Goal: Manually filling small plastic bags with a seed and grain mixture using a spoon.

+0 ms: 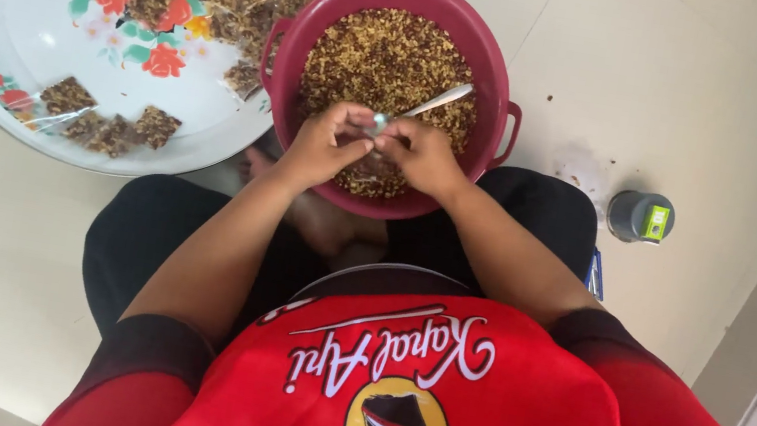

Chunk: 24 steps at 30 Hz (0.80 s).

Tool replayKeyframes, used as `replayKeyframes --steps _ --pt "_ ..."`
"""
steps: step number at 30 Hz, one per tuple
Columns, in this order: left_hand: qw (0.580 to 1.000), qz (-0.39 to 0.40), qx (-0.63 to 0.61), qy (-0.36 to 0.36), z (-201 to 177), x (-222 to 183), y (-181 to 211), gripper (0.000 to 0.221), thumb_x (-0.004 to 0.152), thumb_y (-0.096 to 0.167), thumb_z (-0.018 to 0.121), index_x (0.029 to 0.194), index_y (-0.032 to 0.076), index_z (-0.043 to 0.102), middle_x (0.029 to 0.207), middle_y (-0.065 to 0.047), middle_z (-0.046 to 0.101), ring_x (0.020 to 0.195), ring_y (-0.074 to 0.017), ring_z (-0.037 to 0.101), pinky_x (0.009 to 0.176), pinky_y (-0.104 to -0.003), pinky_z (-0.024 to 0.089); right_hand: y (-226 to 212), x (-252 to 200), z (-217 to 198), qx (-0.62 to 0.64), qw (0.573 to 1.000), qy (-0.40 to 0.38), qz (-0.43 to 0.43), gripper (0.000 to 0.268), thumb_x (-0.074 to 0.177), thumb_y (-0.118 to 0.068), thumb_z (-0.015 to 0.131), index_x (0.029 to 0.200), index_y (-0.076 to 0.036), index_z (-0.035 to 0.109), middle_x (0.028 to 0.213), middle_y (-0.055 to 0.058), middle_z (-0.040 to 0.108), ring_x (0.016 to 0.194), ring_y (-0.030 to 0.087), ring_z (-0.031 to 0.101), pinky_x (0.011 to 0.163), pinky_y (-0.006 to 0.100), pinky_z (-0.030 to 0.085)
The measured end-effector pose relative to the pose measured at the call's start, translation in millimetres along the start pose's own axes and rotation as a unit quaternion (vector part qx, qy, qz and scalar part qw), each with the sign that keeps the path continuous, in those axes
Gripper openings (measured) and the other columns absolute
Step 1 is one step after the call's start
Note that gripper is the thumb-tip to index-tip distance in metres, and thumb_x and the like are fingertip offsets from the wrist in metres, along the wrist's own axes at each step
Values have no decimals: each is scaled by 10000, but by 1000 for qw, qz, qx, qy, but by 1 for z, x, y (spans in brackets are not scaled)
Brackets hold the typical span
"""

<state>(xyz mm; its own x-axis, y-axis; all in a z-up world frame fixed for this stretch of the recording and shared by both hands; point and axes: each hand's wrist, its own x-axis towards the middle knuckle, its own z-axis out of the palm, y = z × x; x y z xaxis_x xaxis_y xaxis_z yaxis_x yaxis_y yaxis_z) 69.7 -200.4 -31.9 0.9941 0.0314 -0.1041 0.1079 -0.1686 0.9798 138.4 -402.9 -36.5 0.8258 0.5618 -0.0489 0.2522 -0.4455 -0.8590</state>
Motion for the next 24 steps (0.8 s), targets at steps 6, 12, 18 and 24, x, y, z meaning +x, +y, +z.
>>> replayKeyframes --steps 6,12,18,24 --pt "999 -1 37 -3 -1 6 -13 220 894 173 798 1105 120 763 965 -91 771 942 -257 740 826 -397 582 19 -8 -9 49 995 -76 38 85 926 -198 787 952 -117 776 796 85 759 819 196 702 815 349 528" --pt "1000 -14 23 4 -2 3 -12 101 929 170 775 1025 139 767 811 -39 779 847 -180 755 827 -321 567 27 0 -7 161 981 -77 73 100 927 -162 792 988 -87 765 724 42 704 683 124 625 640 255 488" --pt "994 -14 -104 -6 3 8 -25 93 991 88 687 1065 40 717 868 -116 766 829 -182 750 799 -341 613 -22 2 -9 385 909 -36 157 348 1088 -259 539 1351 -62 653 818 92 716 691 158 729 575 252 606" --pt "988 -7 -154 -29 2 13 -40 136 995 134 706 1079 28 694 868 -118 752 833 -187 747 777 -329 609 17 6 3 494 853 -81 146 323 1044 -223 597 1263 9 641 814 160 730 653 222 750 585 297 623"
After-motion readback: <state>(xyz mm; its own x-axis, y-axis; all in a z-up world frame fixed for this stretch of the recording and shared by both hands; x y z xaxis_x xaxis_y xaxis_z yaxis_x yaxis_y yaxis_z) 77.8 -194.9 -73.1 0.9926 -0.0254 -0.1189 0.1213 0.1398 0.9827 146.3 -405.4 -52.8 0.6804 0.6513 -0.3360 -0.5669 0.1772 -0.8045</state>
